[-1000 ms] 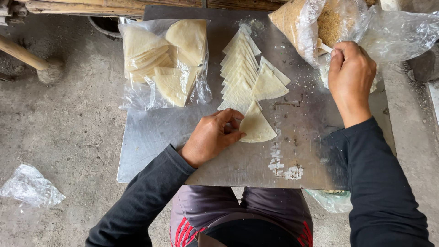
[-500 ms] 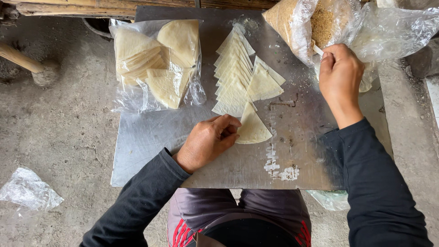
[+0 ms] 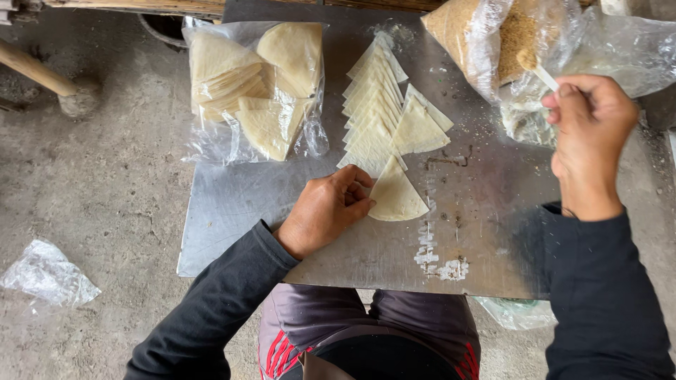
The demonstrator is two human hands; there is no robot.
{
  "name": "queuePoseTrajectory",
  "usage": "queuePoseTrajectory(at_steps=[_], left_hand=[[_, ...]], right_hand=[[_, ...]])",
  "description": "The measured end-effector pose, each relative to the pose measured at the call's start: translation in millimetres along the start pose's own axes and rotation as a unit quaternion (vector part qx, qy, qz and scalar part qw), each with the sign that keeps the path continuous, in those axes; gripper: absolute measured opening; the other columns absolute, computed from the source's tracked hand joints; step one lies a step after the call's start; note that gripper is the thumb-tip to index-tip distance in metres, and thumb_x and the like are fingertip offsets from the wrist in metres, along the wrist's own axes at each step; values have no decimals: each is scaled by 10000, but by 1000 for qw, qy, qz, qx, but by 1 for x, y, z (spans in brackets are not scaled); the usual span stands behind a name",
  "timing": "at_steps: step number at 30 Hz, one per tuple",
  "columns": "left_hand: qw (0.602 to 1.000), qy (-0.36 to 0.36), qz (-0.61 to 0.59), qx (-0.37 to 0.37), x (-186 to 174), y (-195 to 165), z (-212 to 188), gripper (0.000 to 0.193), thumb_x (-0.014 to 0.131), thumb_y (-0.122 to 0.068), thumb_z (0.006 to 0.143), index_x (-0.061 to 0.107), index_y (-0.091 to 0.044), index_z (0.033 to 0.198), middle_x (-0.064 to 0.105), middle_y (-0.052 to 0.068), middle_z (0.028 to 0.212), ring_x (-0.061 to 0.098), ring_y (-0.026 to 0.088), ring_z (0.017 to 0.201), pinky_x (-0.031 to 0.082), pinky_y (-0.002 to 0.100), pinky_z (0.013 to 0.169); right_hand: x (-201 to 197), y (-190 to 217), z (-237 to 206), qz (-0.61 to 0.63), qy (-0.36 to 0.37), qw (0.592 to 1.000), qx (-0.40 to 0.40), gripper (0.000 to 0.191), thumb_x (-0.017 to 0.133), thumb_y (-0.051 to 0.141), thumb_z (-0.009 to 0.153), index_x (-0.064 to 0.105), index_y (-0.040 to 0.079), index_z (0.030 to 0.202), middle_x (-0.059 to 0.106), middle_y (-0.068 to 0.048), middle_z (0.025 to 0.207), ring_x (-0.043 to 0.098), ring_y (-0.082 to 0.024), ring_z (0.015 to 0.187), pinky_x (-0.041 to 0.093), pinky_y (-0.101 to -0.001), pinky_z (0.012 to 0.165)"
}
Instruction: The person repeatedly scoops a grainy filling onto triangular pastry sheets, folds them into samosas, and places the finished units into a plastic bag. The process is continuous and repetitive throughout the clip.
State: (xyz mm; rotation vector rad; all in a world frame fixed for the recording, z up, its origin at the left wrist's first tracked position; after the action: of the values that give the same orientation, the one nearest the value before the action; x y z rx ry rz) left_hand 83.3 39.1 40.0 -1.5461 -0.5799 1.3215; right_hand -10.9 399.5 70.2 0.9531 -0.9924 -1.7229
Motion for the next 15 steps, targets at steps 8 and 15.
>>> queuePoseTrajectory(at_steps=[8,15], left_hand=[[1000,8,-15,-17,-3,6,1,267,755,-99,859,659,-25,1097,769,76,877,772,158,789,630,294,716],[999,11,-12,-28,-2,11,2,252,751,-108,870,665,-25,1092,773,82,876,774,155,798,629,294,725]], right_hand=[[22,21,-76,82,124,987,56,82,586,-49,1111,663,-25,1127,705,-122,1031,677,-112,849,528,-229,744],[85,35,-128,-105,292,951,0,128,633,15,985,687,23,1101,743,-53,912,686,-135,808,545,-279,689]])
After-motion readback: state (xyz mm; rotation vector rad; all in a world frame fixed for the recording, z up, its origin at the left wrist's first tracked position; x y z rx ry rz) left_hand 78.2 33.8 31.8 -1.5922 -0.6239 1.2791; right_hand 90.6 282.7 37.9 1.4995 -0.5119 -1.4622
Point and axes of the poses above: each hand's wrist, its own z-axis towards the middle knuckle, its own x-axis out of the palm, y = z × x, the point moved 7 cm from there along z, towards the middle knuckle
